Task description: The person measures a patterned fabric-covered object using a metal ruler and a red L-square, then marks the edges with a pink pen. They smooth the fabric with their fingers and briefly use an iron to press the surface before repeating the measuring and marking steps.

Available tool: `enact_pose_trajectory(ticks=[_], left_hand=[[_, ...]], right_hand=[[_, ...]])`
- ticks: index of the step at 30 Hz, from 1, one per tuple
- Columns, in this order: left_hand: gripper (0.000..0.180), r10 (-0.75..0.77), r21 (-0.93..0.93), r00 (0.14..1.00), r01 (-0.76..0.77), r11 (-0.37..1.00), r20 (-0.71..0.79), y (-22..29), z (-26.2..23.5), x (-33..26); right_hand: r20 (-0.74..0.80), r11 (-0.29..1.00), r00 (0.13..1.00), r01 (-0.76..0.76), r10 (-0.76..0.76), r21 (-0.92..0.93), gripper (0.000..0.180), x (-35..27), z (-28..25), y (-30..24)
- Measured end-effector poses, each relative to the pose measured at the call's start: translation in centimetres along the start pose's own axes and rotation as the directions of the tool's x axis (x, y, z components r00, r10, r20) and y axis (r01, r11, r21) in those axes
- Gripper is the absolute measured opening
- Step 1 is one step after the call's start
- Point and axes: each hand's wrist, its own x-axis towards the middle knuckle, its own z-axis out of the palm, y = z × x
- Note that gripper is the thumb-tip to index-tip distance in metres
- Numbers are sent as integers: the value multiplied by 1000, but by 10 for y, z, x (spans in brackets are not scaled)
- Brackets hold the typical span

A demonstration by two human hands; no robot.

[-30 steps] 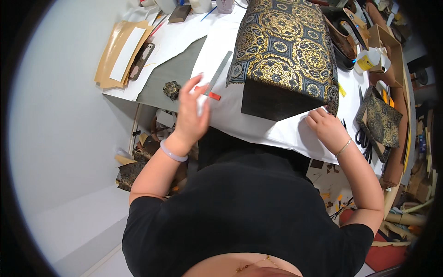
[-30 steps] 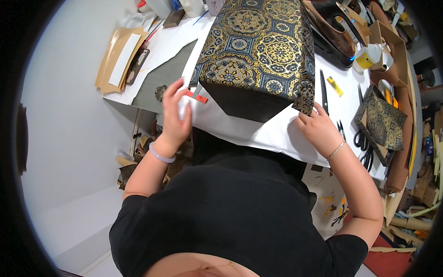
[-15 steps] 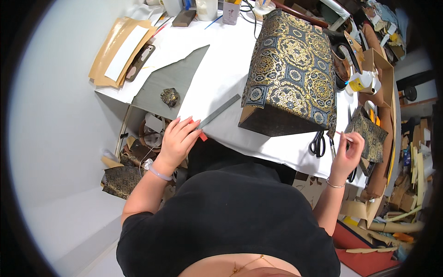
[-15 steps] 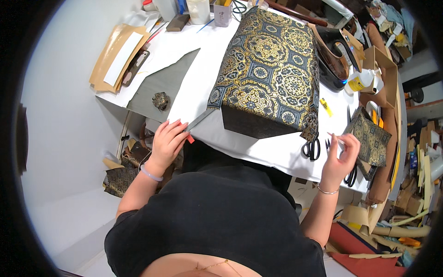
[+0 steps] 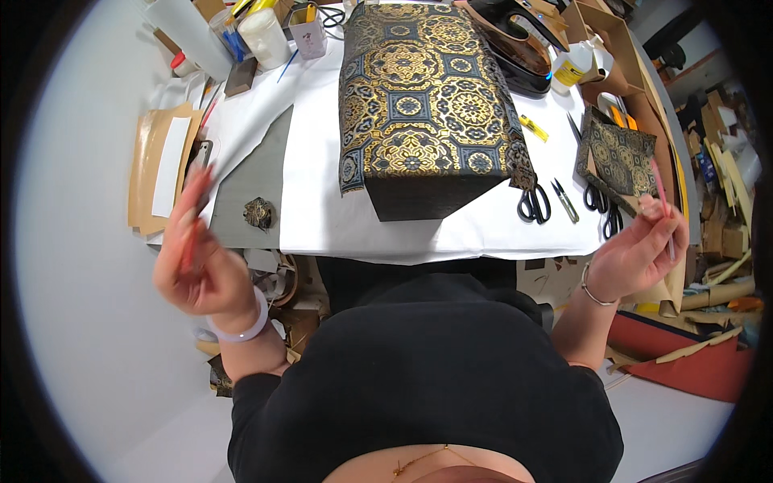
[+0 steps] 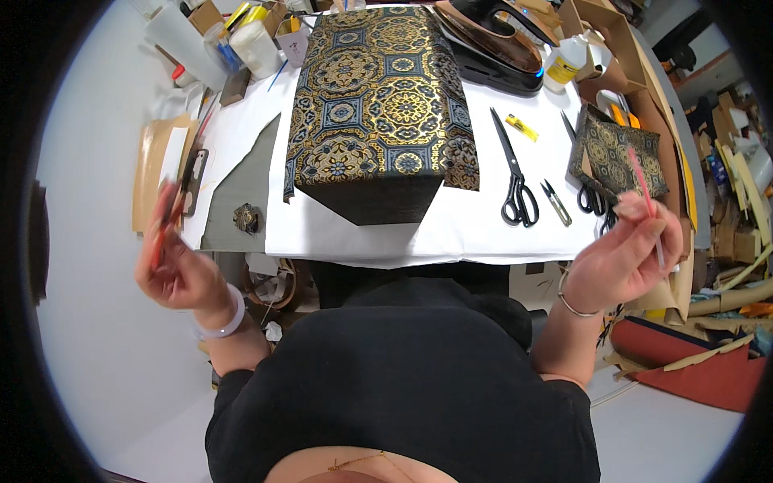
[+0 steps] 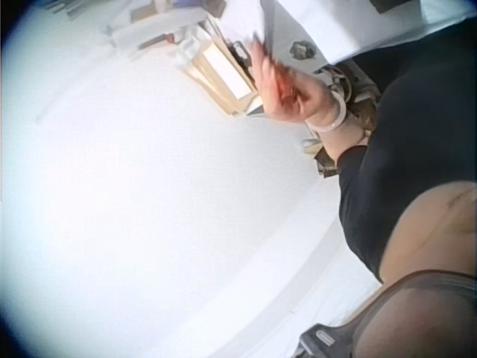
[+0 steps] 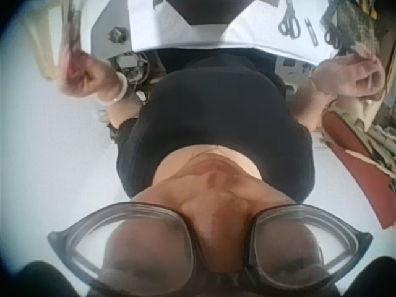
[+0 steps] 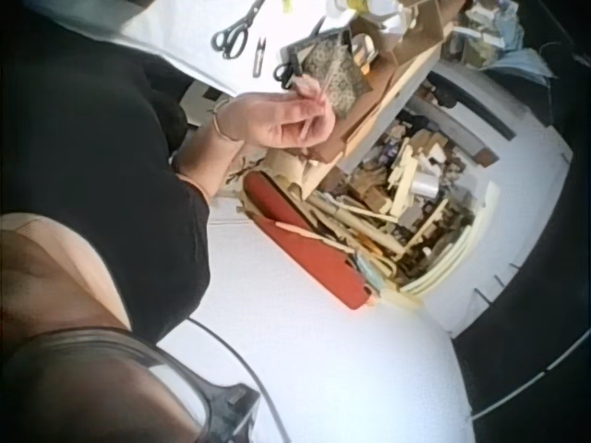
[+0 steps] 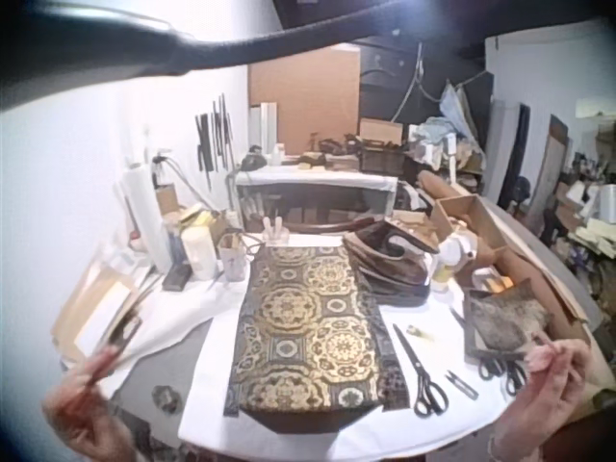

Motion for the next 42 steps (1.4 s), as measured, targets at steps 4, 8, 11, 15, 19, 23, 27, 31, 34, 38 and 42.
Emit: enact_pose_trajectory(ticks=[4,8,11,15,19,23,27,31,34,38,42], left_hand=[[21,259,-119,862,-229,966,436,-5,53,52],[24,285,-146,758,-248,958,587,-13,74,71],[23,258,-137,754,-221,966,605,-18,76,64],[25,198,-58,785,-203,977,587,-22,70,47],[39,103,-40,812,-98,994,574,-18,62,33],[59,32,-78,821,15,997,569,-10,57,24],[55,25,-81,830,24,996,558,-5,58,20],[47,-5,-82,834,60,995,552,-1,58,16],[41,9,-85,836,46,995,549,0,59,12],[36,1,-133,857,79,988,515,-4,63,5],[55,34,-94,869,15,995,494,-8,66,-1]], right_hand=[[95,999,994,49,-47,-15,37,-2,28,-4],[427,990,894,104,-134,93,33,-4,57,-8],[625,991,778,127,-68,-50,25,-6,68,-12],[671,982,740,153,-41,-109,26,-8,76,-9],[646,989,762,128,-47,-79,28,-10,82,-3],[607,994,793,95,-47,-46,28,-14,87,0],[638,995,770,73,-12,-70,26,-16,81,-3],[625,996,780,39,21,-82,26,-19,75,-7],[604,996,797,48,7,-75,25,-21,74,-7],[609,993,794,71,2,-95,24,-20,74,-8],[621,995,784,62,3,-83,24,-19,75,-9]])
